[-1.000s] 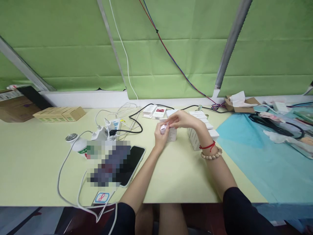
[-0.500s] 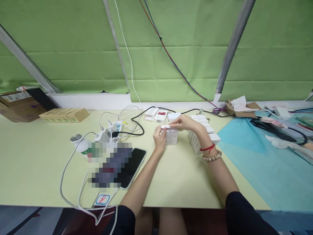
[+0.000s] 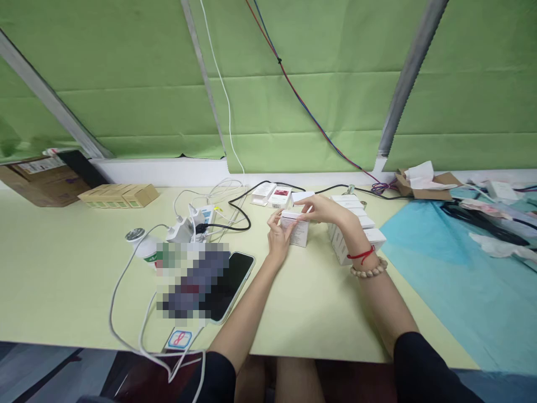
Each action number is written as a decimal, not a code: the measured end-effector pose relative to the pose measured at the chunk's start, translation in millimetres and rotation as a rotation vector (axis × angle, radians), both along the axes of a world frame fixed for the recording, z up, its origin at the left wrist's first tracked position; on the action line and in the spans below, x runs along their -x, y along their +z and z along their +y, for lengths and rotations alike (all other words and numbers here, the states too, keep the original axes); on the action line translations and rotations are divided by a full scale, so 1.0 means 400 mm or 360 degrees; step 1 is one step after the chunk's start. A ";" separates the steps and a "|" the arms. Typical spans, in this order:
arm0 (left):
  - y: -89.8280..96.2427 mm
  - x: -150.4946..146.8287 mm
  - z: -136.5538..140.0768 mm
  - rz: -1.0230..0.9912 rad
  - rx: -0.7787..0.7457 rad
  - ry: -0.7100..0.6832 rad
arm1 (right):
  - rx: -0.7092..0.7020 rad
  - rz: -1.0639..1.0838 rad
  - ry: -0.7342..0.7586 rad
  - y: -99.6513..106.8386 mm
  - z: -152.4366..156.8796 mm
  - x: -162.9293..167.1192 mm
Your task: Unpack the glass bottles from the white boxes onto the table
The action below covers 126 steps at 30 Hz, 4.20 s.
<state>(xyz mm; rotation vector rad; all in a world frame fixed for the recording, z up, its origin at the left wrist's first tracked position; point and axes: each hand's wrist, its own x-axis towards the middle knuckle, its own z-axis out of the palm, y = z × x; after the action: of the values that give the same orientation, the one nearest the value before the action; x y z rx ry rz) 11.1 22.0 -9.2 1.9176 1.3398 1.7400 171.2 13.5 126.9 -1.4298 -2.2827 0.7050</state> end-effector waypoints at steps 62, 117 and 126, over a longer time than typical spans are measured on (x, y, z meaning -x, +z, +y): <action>0.031 -0.003 -0.123 0.0320 0.0560 -0.0286 | 0.0113 -0.0726 -0.0461 -0.013 -0.164 0.156; 0.019 -0.046 -0.433 0.0986 0.0186 -0.0444 | -0.0498 -0.0048 -0.1285 -0.405 -0.417 -0.186; 0.035 -0.040 -0.443 0.0883 0.0549 -0.0352 | -0.0426 -0.0124 -0.1248 -0.399 -0.438 -0.184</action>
<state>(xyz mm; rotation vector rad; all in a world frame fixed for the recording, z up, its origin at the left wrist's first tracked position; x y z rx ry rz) 27.1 -155.3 4.8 2.3086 1.4023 0.8329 244.7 -161.6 -32.8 -2.0137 -1.5572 0.0963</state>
